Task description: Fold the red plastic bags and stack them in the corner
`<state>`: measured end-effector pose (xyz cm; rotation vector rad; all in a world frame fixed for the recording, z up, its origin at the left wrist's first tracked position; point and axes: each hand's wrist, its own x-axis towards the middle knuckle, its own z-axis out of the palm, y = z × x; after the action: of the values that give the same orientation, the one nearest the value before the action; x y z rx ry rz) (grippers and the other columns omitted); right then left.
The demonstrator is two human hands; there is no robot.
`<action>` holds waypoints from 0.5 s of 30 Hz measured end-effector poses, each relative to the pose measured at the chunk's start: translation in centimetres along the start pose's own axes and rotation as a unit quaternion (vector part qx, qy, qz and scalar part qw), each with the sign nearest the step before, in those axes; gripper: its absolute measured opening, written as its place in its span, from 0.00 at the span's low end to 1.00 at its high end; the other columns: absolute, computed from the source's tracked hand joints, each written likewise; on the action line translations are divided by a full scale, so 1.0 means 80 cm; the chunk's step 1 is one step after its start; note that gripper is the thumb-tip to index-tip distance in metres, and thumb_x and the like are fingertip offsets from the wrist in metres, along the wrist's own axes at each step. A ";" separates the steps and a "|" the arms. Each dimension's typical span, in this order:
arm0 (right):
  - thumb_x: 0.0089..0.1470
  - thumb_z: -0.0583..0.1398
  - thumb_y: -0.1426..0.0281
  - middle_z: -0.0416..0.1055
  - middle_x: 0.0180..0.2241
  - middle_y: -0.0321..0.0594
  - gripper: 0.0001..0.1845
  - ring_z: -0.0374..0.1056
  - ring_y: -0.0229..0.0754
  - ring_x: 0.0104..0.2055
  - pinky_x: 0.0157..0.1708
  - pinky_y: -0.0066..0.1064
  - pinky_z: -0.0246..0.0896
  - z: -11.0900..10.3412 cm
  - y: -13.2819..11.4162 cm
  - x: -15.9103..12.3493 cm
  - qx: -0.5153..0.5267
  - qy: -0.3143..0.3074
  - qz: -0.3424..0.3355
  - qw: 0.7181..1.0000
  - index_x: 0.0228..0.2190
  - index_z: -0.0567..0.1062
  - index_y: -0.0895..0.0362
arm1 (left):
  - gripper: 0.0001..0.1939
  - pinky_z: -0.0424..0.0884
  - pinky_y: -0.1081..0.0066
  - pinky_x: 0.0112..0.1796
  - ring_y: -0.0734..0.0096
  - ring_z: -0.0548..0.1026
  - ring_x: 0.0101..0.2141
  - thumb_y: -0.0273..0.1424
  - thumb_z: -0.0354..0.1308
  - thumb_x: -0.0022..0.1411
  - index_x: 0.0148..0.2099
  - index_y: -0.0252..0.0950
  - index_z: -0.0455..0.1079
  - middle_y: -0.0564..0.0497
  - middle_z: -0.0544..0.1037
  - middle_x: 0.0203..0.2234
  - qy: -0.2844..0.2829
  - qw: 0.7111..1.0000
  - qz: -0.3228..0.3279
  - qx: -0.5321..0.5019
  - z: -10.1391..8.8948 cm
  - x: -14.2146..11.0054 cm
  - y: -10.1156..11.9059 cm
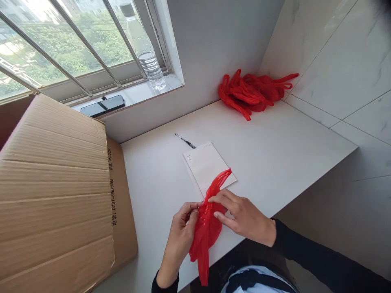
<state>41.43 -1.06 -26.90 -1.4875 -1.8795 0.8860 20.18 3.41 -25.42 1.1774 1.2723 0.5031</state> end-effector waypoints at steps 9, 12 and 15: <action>0.67 0.58 0.72 0.71 0.42 0.37 0.03 0.70 0.43 0.38 0.33 0.35 0.66 0.038 0.009 0.022 -0.023 0.028 0.033 0.999 0.43 0.69 0.53 | 0.19 0.72 0.51 0.52 0.51 0.68 0.57 0.44 0.54 0.70 0.60 0.48 0.71 0.44 0.70 0.56 0.120 0.956 0.116 0.242 0.016 -0.012 -0.026; 0.64 0.60 0.74 0.70 0.42 0.39 0.06 0.70 0.47 0.40 0.34 0.37 0.65 0.041 0.009 0.029 -0.042 0.020 0.045 0.998 0.43 0.70 0.54 | 0.15 0.71 0.51 0.50 0.51 0.70 0.53 0.43 0.54 0.70 0.52 0.45 0.76 0.45 0.74 0.49 0.137 0.951 0.130 0.243 0.012 0.002 -0.041; 0.62 0.61 0.76 0.70 0.39 0.36 0.06 0.70 0.45 0.39 0.36 0.36 0.65 0.044 0.008 0.037 -0.053 0.018 0.043 0.997 0.38 0.69 0.53 | 0.12 0.70 0.53 0.48 0.51 0.72 0.48 0.44 0.56 0.68 0.43 0.45 0.77 0.47 0.77 0.42 0.145 0.949 0.160 0.231 0.006 0.013 -0.048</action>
<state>38.47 1.39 -29.45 -1.6484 -1.8727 0.8034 19.82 2.63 -29.32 1.7716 1.5081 0.6533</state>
